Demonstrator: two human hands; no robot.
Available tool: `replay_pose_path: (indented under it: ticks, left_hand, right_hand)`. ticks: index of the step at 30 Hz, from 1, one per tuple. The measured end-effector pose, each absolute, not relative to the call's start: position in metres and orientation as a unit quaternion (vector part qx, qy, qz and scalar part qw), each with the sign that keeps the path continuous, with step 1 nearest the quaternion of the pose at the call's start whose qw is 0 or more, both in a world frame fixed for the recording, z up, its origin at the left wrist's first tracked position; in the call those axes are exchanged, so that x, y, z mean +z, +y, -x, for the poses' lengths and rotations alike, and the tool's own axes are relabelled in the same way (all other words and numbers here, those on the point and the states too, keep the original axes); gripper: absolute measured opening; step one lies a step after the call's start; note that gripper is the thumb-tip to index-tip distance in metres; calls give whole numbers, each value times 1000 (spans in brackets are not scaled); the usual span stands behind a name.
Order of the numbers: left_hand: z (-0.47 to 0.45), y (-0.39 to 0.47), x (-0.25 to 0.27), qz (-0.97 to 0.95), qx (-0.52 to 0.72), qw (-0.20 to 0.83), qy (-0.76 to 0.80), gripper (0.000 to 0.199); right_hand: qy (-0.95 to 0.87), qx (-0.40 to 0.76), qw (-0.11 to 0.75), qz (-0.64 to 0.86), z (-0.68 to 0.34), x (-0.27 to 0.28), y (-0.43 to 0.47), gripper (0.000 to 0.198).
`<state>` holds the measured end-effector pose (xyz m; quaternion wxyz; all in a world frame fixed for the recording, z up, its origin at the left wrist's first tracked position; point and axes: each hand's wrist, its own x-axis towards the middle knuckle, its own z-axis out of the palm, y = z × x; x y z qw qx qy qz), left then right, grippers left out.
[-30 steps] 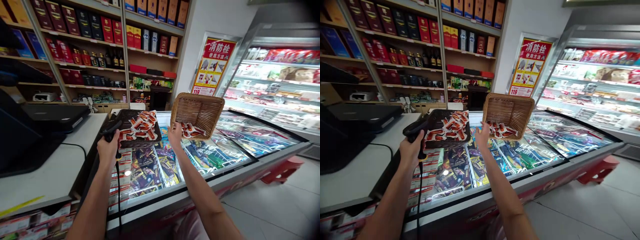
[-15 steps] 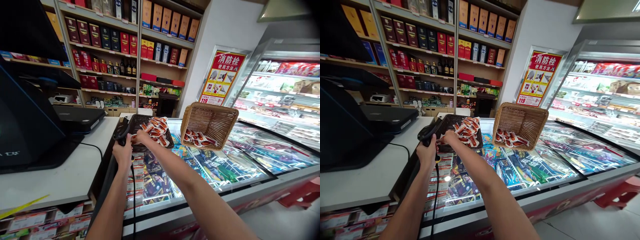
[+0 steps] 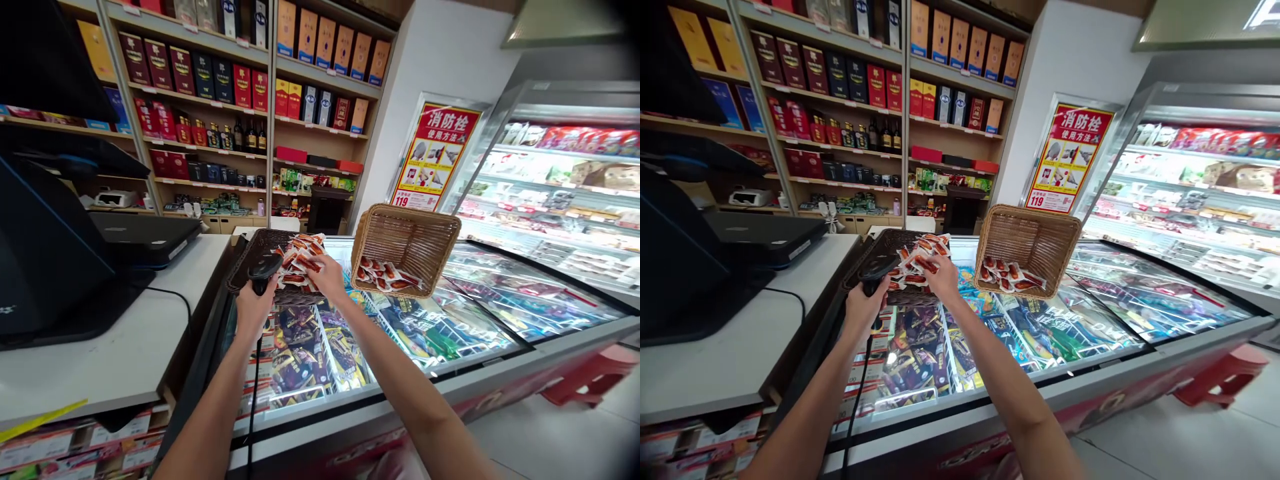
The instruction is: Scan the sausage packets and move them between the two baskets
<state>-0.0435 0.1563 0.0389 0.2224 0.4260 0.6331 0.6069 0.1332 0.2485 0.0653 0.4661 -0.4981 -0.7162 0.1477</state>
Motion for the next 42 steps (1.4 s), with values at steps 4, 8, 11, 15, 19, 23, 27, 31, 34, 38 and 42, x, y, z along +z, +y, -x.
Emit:
replay_pose_path:
  ticks: [4, 8, 11, 15, 19, 23, 27, 31, 34, 38, 42]
  left_hand:
    - [21, 152, 34, -511, 544, 299, 595, 53]
    - [9, 148, 31, -572, 479, 304, 593, 52]
    - [5, 145, 34, -573, 481, 304, 589, 51]
    - [3, 142, 41, -572, 488, 316, 579, 53]
    - [-1, 138, 45, -588, 473, 298, 584, 52]
    - [-4, 137, 46, -597, 457, 277, 599, 50]
    - [-6, 135, 47, -601, 446, 273, 605, 49]
    - [-6, 134, 48, -599, 441, 269, 612, 49]
    - [-6, 134, 47, -589, 445, 276, 615, 49]
    - [-6, 137, 45, -571, 475, 293, 602, 50]
    - [-3, 141, 44, -556, 494, 296, 599, 51]
  right_hand:
    - [-681, 130, 581, 427, -185, 38, 235, 22]
    - [-636, 125, 637, 418, -205, 18, 232, 20]
    - [-632, 116, 647, 410, -209, 14, 236, 20]
    - [-643, 110, 649, 391, -209, 13, 239, 19]
    - [-643, 108, 654, 384, -208, 12, 238, 16]
    - [-631, 110, 666, 382, -208, 11, 237, 16]
    - [-611, 114, 686, 378, -209, 10, 239, 14]
    - [-598, 129, 684, 397, -210, 9, 240, 16]
    - [-588, 145, 692, 392, -209, 11, 239, 19]
    - [-545, 191, 702, 417, -207, 9, 243, 28]
    - [-368, 236, 740, 511, -214, -4, 260, 44]
